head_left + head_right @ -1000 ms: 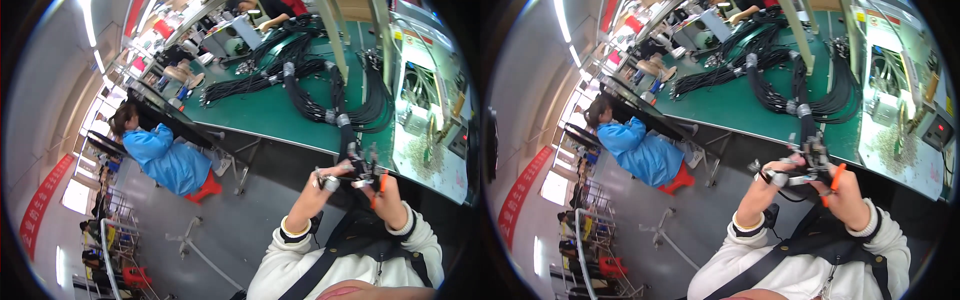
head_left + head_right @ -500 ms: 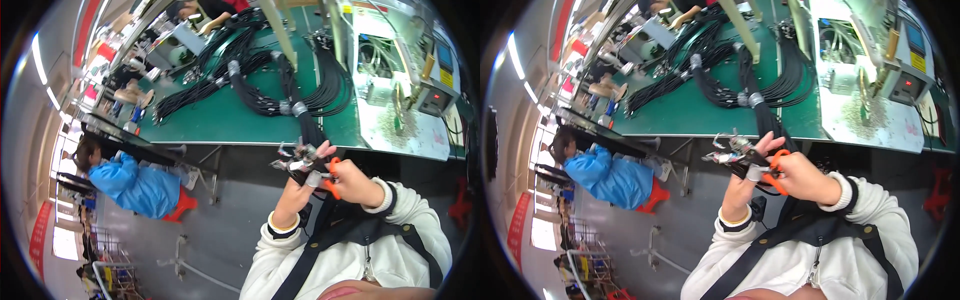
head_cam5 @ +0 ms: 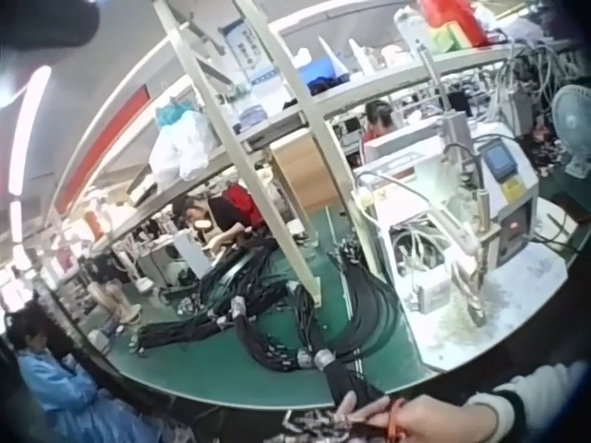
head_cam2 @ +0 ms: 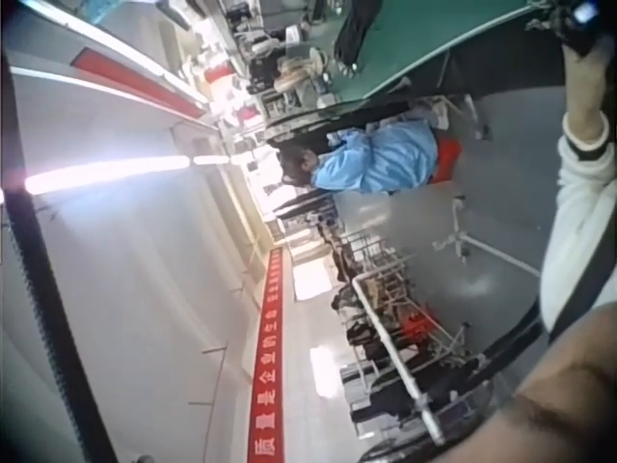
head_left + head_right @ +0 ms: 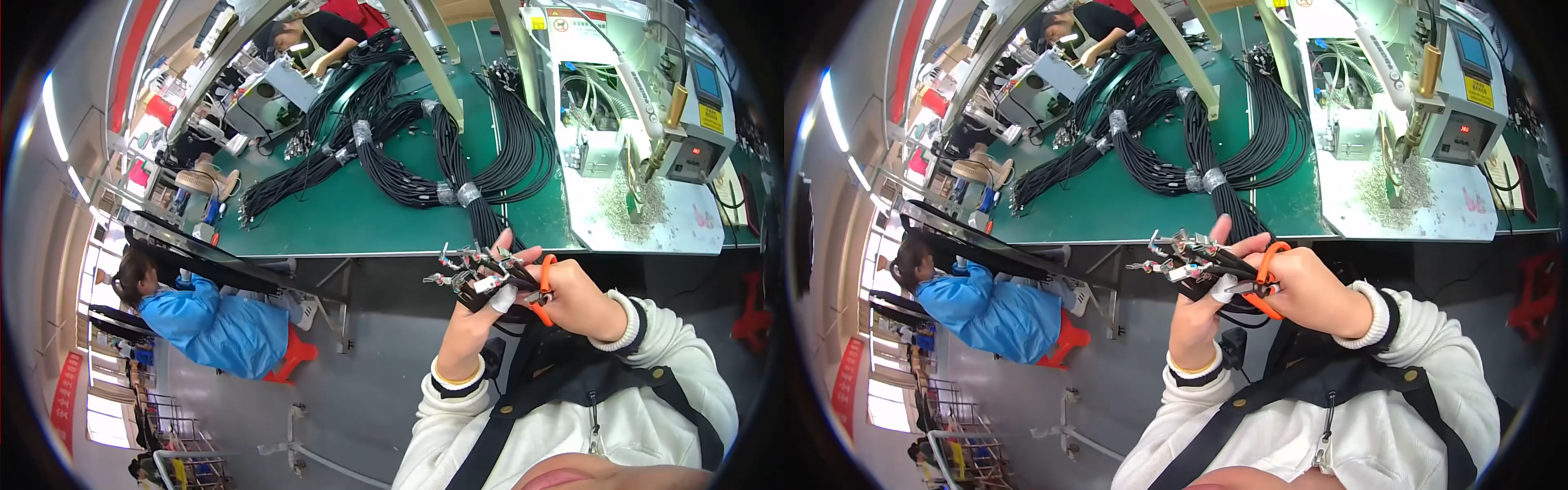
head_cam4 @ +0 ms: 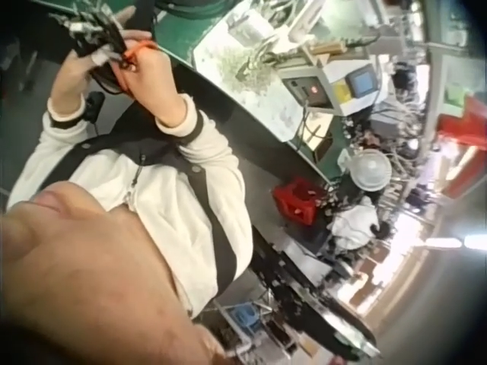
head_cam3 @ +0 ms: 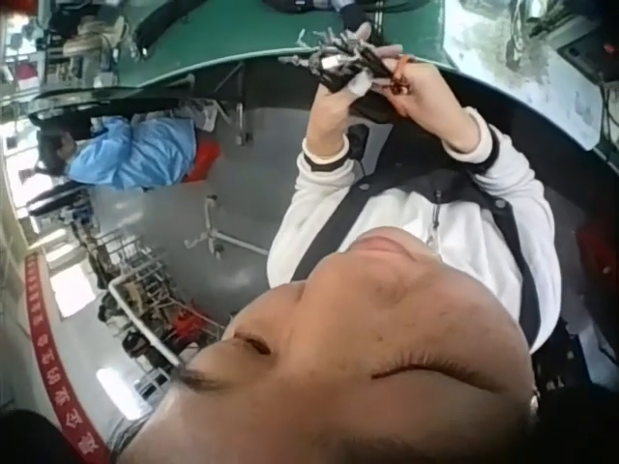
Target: The person picks up a bundle of cables, trims the wire ends with shears, and then places the wires into a machine to crimp them.
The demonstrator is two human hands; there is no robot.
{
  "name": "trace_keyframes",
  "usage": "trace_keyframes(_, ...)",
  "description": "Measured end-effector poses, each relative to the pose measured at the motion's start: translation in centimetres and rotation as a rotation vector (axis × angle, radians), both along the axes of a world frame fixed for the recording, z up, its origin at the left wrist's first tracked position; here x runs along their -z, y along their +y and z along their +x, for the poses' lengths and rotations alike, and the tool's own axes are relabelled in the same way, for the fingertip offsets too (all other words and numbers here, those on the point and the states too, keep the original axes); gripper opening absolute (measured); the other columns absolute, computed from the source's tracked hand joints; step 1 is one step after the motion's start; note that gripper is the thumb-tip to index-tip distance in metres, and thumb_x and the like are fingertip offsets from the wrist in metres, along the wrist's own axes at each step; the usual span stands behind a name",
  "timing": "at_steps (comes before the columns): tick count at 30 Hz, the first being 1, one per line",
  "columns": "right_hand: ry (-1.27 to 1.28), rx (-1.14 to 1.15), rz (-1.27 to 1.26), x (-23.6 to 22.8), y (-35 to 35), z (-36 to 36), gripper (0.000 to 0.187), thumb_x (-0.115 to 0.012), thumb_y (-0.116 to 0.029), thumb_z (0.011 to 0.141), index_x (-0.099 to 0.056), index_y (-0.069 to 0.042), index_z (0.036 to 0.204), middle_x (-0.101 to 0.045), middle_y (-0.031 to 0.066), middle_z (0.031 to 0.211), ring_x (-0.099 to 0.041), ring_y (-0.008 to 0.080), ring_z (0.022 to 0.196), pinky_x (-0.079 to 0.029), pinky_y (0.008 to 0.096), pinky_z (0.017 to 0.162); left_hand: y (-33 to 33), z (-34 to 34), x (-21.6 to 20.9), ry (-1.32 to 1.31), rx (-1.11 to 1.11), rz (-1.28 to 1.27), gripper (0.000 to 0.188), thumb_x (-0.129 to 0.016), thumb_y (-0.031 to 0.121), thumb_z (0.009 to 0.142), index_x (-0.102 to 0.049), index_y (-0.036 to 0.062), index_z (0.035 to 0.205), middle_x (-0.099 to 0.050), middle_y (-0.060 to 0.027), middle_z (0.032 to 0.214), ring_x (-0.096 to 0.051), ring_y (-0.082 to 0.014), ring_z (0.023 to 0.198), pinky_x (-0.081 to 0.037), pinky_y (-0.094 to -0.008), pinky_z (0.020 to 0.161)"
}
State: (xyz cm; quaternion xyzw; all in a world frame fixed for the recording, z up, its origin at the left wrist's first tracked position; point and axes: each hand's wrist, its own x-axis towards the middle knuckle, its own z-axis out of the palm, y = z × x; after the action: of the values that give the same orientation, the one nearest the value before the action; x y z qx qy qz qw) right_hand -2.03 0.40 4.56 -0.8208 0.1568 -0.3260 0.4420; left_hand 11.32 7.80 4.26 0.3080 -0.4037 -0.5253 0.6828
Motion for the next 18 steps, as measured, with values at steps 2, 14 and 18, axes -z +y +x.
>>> trace_keyframes(2,0.021,0.054,-0.133,0.2,-0.2,0.0,0.021,-0.065,0.001,0.069,-0.057,0.001,0.089,-0.058,0.0144,0.074,-0.056,0.0279,0.06,-0.045,0.0296,0.056,-0.5,-0.4,0.7,-0.037,-0.011,0.067,0.052,-0.053,0.013,0.083,-0.033,-0.0046,0.128,-0.047,-0.0226,0.12,-0.051,-0.0274,0.107,-0.042,-0.0361,0.09)
trace_keyframes(14,-0.254,-0.032,0.81,-1.0,-0.4,-0.8,0.013,-0.056,0.0,0.079,-0.055,0.003,0.091,-0.062,0.0093,0.076,-0.061,0.0173,0.066,-0.045,0.0288,0.059,1.9,5.3,0.5,-0.2,-0.702,0.23,0.042,-0.043,0.028,0.09,-0.05,-0.0064,0.114,-0.061,-0.0174,0.099,-0.056,-0.0222,0.097,-0.038,-0.0342,0.09)
trace_keyframes(18,-0.192,0.009,0.315,0.2,-0.8,0.1,0.014,-0.054,-0.001,0.081,-0.054,0.004,0.094,-0.062,0.0066,0.078,-0.057,0.0115,0.071,-0.045,0.0274,0.065,0.7,2.5,1.0,-0.433,-0.313,0.019,0.038,-0.044,0.023,0.09,-0.05,-0.0054,0.114,-0.058,-0.0156,0.105,-0.054,-0.0206,0.098,-0.036,-0.0335,0.092)
